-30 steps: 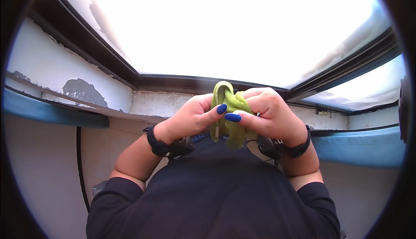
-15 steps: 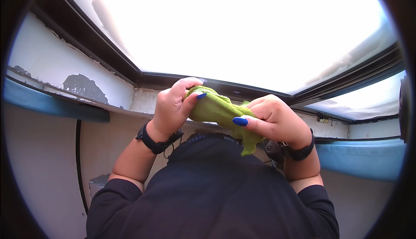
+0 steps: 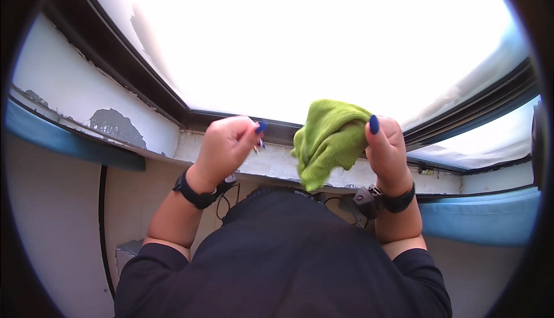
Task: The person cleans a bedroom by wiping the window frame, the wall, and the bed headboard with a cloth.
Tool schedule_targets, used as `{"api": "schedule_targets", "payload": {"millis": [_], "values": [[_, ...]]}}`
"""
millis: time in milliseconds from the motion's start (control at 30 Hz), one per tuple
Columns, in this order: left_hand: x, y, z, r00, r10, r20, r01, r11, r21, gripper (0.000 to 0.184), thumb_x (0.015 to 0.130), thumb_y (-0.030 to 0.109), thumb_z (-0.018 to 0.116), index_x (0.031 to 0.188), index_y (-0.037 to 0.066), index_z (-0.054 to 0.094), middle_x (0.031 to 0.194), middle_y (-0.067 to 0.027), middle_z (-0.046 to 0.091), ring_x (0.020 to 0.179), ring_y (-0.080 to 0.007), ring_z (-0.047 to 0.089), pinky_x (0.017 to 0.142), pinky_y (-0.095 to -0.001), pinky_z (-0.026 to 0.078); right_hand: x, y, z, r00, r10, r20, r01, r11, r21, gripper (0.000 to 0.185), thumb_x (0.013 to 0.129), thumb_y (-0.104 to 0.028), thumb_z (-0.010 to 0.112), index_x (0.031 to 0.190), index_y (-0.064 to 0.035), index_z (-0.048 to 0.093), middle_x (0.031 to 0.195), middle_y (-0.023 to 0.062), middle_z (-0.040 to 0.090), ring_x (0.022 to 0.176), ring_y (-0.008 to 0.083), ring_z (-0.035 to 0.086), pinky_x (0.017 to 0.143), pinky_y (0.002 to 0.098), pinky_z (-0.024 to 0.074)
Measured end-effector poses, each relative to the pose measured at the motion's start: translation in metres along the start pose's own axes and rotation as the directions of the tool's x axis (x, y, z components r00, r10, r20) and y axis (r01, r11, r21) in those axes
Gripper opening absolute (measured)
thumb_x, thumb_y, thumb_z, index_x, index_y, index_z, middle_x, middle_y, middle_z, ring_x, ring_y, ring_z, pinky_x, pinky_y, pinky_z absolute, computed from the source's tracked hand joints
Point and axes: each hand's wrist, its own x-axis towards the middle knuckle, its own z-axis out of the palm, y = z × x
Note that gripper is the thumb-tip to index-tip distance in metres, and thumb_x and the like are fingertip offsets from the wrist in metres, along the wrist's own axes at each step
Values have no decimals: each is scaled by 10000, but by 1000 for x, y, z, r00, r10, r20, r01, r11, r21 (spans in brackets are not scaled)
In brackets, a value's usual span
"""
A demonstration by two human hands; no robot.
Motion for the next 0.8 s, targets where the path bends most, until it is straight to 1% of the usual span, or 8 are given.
{"api": "schedule_targets", "payload": {"millis": [133,167,300,367,500,533,633,800], "values": [[28,43,22,815,258,518,-174,963,-207,353,824,392,567,737,50,578,609,-98,537,592,-270,561,543,-343,440,3,-4,5,927,-333,-175,251,895,-369,352,919,-205,462,682,30,576,634,59,552,527,100,481,499,226,379],[40,46,33,769,250,588,-101,956,-274,668,832,639,380,829,7,594,728,-97,589,664,-235,595,609,-308,473,3,-8,9,880,-366,-302,240,892,-382,332,909,-181,472,655,19,551,619,53,532,520,99,447,480,226,339],[88,83,75,834,358,420,-107,851,-514,758,882,617,170,1037,-28,536,907,-123,590,816,-203,564,739,-310,447,4,-17,-8,406,-753,-517,403,656,-638,298,907,-179,445,1004,84,546,904,181,603,797,205,616,660,263,499],[106,95,96,921,261,290,-19,772,-636,717,906,580,198,834,-25,577,710,-160,572,696,-268,553,694,-337,447,2,-27,-47,282,-931,233,133,-203,-970,399,902,-193,484,1173,91,412,983,215,575,881,312,602,717,375,538],[139,99,122,972,207,110,-94,774,-626,771,894,603,187,689,-40,560,641,-170,565,647,-258,564,625,-336,452,28,-40,-60,287,-912,294,-53,-321,-946,331,928,-196,409,1117,64,492,998,197,582,836,239,622,697,330,537],[139,102,117,973,174,152,-85,881,-465,760,898,589,203,645,-40,546,593,-178,545,603,-284,558,592,-355,451,35,-44,-32,381,-825,-418,215,519,-827,378,924,-265,392,1010,56,573,914,140,616,776,175,613,650,281,509],[129,101,101,938,317,138,-294,941,-165,641,937,485,201,679,-25,492,552,-188,471,587,-344,504,569,-399,410,49,-44,-27,442,-852,-281,243,416,-877,386,916,-278,397,992,53,581,891,137,622,758,187,617,638,281,506],[114,89,58,950,166,263,-124,978,-169,649,934,495,177,752,-26,518,589,-158,501,604,-312,525,581,-396,410,71,-48,-12,526,-848,65,379,166,-911,407,894,-304,417,953,56,597,839,156,631,730,243,633,618,300,506]]}}
